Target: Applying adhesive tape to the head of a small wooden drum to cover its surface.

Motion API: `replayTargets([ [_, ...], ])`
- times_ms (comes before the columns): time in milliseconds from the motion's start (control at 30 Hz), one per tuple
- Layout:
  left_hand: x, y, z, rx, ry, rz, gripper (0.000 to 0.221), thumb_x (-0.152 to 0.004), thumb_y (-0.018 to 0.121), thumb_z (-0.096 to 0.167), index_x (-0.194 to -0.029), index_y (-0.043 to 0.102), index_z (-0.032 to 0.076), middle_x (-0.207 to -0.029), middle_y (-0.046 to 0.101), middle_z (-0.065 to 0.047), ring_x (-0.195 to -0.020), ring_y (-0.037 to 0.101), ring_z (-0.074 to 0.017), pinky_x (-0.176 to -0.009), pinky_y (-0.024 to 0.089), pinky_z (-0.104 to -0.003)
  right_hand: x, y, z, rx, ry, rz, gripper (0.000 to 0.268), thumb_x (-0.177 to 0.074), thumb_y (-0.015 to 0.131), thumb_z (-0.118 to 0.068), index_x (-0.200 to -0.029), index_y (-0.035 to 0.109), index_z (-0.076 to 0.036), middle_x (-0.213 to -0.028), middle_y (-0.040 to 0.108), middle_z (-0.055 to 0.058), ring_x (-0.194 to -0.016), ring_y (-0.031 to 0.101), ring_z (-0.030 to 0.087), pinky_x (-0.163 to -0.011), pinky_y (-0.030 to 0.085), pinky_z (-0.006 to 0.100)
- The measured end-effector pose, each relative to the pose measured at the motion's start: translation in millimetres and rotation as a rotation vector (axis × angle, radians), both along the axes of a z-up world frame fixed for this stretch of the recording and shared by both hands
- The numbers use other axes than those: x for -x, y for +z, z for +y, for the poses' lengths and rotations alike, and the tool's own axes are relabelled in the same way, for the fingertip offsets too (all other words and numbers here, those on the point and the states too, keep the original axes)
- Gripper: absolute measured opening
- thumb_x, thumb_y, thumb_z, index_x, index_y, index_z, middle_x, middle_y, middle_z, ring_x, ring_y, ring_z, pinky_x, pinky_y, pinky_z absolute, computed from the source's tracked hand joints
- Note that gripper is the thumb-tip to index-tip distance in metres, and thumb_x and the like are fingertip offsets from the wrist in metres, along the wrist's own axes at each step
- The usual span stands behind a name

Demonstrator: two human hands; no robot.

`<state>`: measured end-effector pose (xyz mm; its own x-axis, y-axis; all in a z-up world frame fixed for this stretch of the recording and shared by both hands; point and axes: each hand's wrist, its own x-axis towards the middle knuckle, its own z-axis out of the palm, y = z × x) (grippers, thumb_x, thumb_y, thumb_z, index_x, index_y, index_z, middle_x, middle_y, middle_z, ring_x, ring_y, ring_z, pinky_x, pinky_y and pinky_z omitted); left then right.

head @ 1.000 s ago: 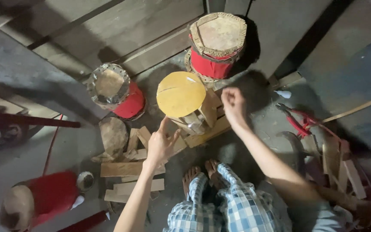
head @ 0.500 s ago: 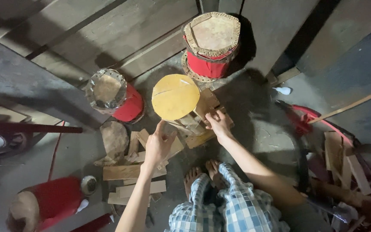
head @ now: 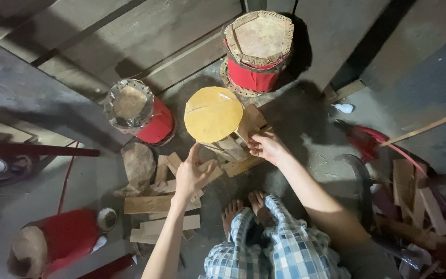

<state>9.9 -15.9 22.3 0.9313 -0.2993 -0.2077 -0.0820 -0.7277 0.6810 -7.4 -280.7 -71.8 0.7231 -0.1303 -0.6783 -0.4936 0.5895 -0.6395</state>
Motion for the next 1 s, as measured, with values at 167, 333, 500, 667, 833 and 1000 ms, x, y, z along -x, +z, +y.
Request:
replayTargets([
  [167,0,-5,0,-0.028,0.007,-0.013,0.081,-0.082,0.079,0.023,-0.153,0.043,0.007,-0.083,0.077,-0.016,-0.058,0.068,-0.0284,-0.053,0.048,-0.036,-4,-2,3,0.06,0.013,-0.008,0.012,-0.099,0.066,-0.018,-0.105,0.066,-0.008,-0.09,0.07,0.009,-0.078,0.074,0.021,-0.064,0.065,0.035],
  [333,0,-11,3,-0.053,0.009,-0.008,0.084,-0.081,0.08,0.023,-0.155,0.043,0.011,-0.084,0.077,-0.013,-0.06,0.067,-0.0292,-0.064,0.047,-0.038,-11,-15,10,0.123,-0.021,0.014,0.016,-0.098,0.063,-0.015,-0.11,0.062,-0.006,-0.094,0.067,0.012,-0.077,0.075,0.024,-0.06,0.066,0.039],
  [500,0,-17,7,-0.11,-0.018,-0.059,0.086,-0.081,0.079,0.026,-0.157,0.04,0.014,-0.086,0.077,-0.012,-0.07,0.068,-0.034,-0.077,0.046,-0.04,-6,-23,15,0.216,-0.078,0.039,0.03,-0.095,0.063,-0.012,-0.121,0.057,0.0,-0.096,0.067,0.016,-0.077,0.076,0.027,-0.061,0.068,0.042],
  [667,2,-15,6,-0.111,-0.022,-0.062,0.085,-0.082,0.077,0.028,-0.157,0.04,0.014,-0.087,0.078,-0.012,-0.076,0.07,-0.0362,-0.081,0.044,-0.043,7,-36,15,0.728,-0.159,-0.193,0.032,-0.097,0.062,-0.01,-0.128,0.054,-0.004,-0.102,0.064,0.019,-0.088,0.072,0.033,-0.069,0.064,0.043],
  [833,2,-11,3,-0.101,-0.027,-0.074,0.084,-0.081,0.076,0.028,-0.156,0.04,0.012,-0.087,0.079,-0.014,-0.077,0.071,-0.0385,-0.084,0.043,-0.045,26,7,42,1.334,-0.118,-0.686,0.048,-0.096,0.061,-0.008,-0.143,0.052,0.0,-0.126,0.057,0.026,-0.118,0.057,0.045,-0.099,0.05,0.055],
  [1000,1,-6,4,-0.132,-0.028,-0.07,0.083,-0.082,0.077,0.027,-0.155,0.042,0.012,-0.087,0.079,-0.012,-0.078,0.072,-0.0344,-0.084,0.042,-0.042,33,6,52,0.867,0.325,-0.253,0.071,-0.102,0.049,-0.032,-0.162,0.024,-0.005,-0.162,0.028,0.032,-0.146,0.033,0.049,-0.116,0.039,0.057],
])
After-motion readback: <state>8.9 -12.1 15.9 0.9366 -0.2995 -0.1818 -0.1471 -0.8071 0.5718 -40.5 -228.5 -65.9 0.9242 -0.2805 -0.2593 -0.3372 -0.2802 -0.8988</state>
